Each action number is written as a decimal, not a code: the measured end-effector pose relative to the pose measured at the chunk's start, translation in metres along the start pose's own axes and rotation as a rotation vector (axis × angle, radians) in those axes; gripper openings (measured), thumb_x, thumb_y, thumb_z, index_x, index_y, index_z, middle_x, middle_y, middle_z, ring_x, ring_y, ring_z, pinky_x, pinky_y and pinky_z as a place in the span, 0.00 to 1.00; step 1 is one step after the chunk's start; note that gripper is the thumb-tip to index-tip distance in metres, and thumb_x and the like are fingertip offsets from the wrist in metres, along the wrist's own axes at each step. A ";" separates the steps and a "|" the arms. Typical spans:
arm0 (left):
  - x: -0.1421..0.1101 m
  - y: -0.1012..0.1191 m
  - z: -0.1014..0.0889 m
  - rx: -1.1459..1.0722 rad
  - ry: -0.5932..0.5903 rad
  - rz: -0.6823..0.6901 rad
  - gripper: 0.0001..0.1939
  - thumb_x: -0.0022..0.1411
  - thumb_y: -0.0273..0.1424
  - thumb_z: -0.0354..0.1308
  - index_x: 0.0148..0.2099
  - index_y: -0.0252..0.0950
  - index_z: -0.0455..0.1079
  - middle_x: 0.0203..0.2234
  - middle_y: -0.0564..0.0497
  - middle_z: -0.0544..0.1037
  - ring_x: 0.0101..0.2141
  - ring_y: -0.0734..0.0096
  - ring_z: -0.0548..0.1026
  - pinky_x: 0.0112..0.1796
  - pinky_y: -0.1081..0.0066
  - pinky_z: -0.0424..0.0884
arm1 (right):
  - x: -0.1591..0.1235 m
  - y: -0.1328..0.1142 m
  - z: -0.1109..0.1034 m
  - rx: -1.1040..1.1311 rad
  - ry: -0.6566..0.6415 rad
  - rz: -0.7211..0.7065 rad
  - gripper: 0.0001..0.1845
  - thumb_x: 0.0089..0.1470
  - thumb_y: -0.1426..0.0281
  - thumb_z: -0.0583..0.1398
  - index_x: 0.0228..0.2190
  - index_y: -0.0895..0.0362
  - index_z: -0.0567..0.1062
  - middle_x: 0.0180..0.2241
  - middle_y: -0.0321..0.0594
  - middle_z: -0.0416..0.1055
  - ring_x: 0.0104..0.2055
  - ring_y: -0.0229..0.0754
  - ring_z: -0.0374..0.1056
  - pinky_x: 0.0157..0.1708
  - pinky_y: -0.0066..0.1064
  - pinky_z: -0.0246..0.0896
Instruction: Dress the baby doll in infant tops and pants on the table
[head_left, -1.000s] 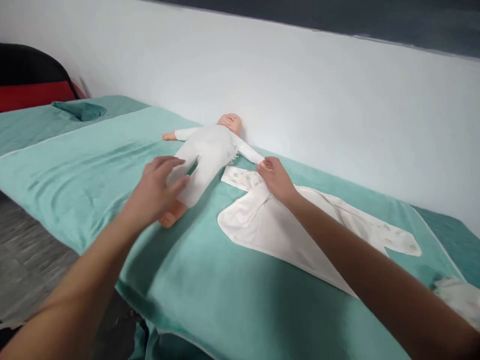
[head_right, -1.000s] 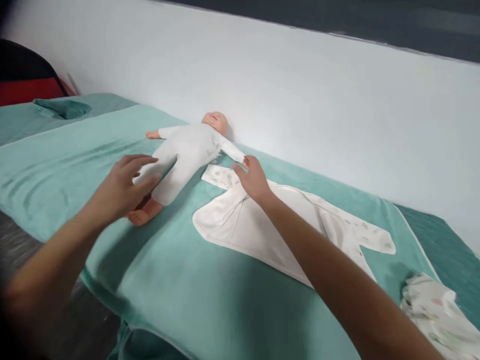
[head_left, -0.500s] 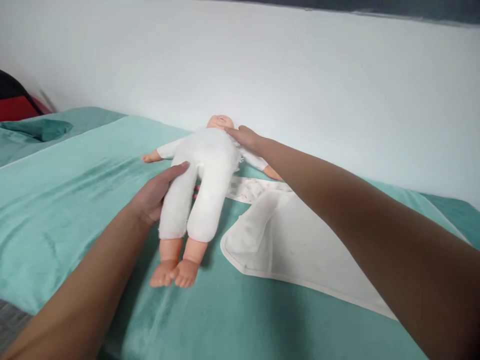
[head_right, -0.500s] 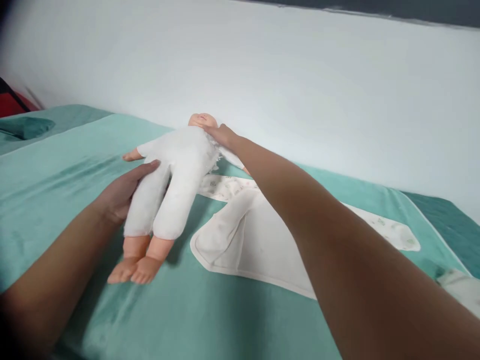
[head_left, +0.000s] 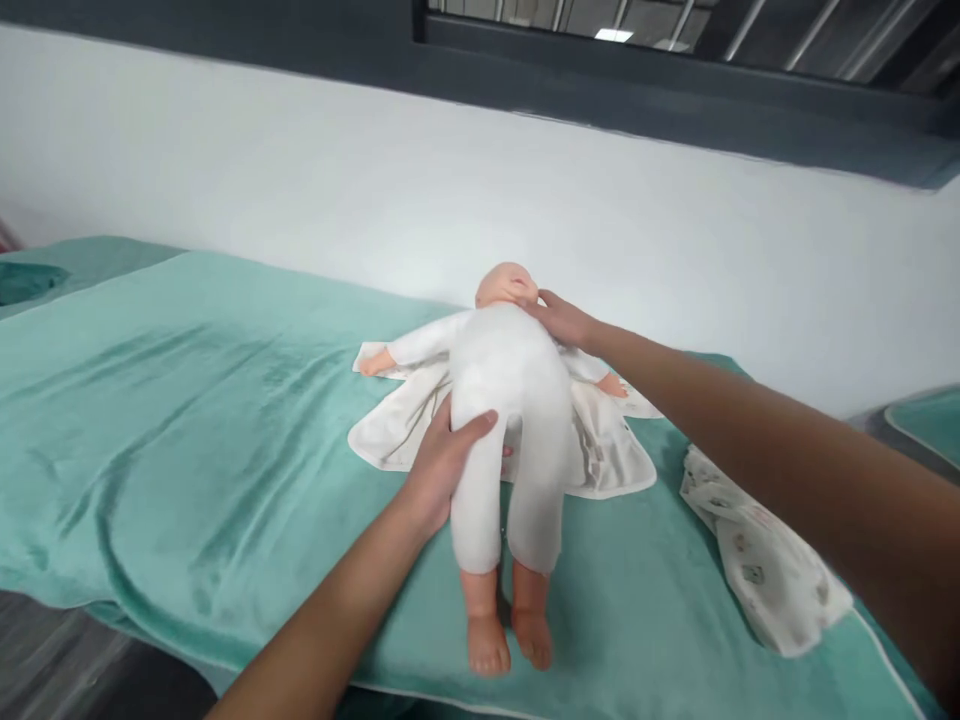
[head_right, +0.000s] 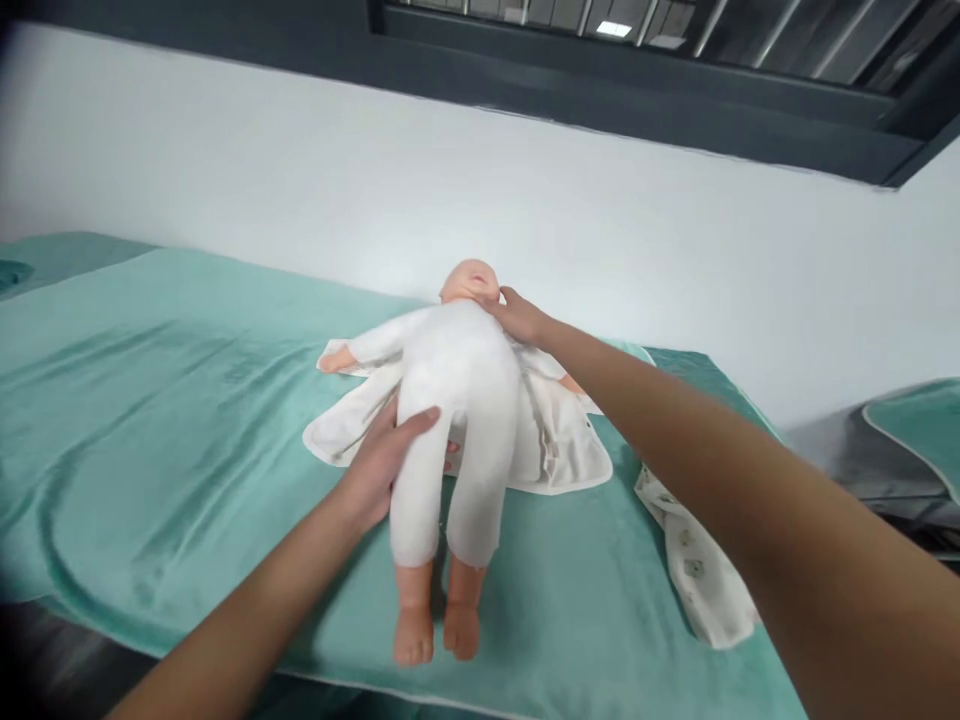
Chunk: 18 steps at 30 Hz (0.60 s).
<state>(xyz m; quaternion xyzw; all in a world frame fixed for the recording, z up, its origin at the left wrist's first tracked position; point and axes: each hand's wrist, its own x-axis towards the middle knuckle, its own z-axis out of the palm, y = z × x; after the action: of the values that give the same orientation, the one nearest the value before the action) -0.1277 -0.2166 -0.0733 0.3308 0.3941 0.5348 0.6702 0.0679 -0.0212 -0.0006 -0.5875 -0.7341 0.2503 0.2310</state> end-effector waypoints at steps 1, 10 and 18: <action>0.000 -0.008 0.005 0.001 -0.003 -0.024 0.31 0.59 0.39 0.67 0.63 0.44 0.64 0.51 0.42 0.79 0.33 0.59 0.82 0.28 0.65 0.79 | -0.008 0.011 0.000 -0.010 -0.004 0.014 0.44 0.59 0.40 0.53 0.63 0.59 0.62 0.64 0.59 0.65 0.61 0.58 0.67 0.58 0.49 0.61; 0.004 -0.030 0.004 0.132 0.046 -0.080 0.27 0.63 0.50 0.61 0.60 0.44 0.68 0.39 0.46 0.83 0.30 0.61 0.82 0.30 0.64 0.79 | -0.034 -0.010 0.010 -0.689 0.102 -0.159 0.28 0.69 0.53 0.45 0.55 0.59 0.67 0.46 0.58 0.76 0.48 0.61 0.72 0.46 0.48 0.61; 0.016 -0.032 0.004 0.228 0.036 0.044 0.28 0.64 0.51 0.60 0.60 0.43 0.71 0.52 0.45 0.80 0.55 0.51 0.77 0.53 0.56 0.76 | -0.003 -0.080 0.113 -0.784 -0.251 -0.532 0.18 0.65 0.59 0.55 0.49 0.59 0.72 0.51 0.55 0.72 0.53 0.59 0.67 0.48 0.46 0.61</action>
<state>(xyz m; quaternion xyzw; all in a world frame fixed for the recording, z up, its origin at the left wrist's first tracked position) -0.1080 -0.2078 -0.1018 0.4039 0.4568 0.5070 0.6092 -0.0623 -0.0494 -0.0365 -0.3876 -0.9198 -0.0438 -0.0417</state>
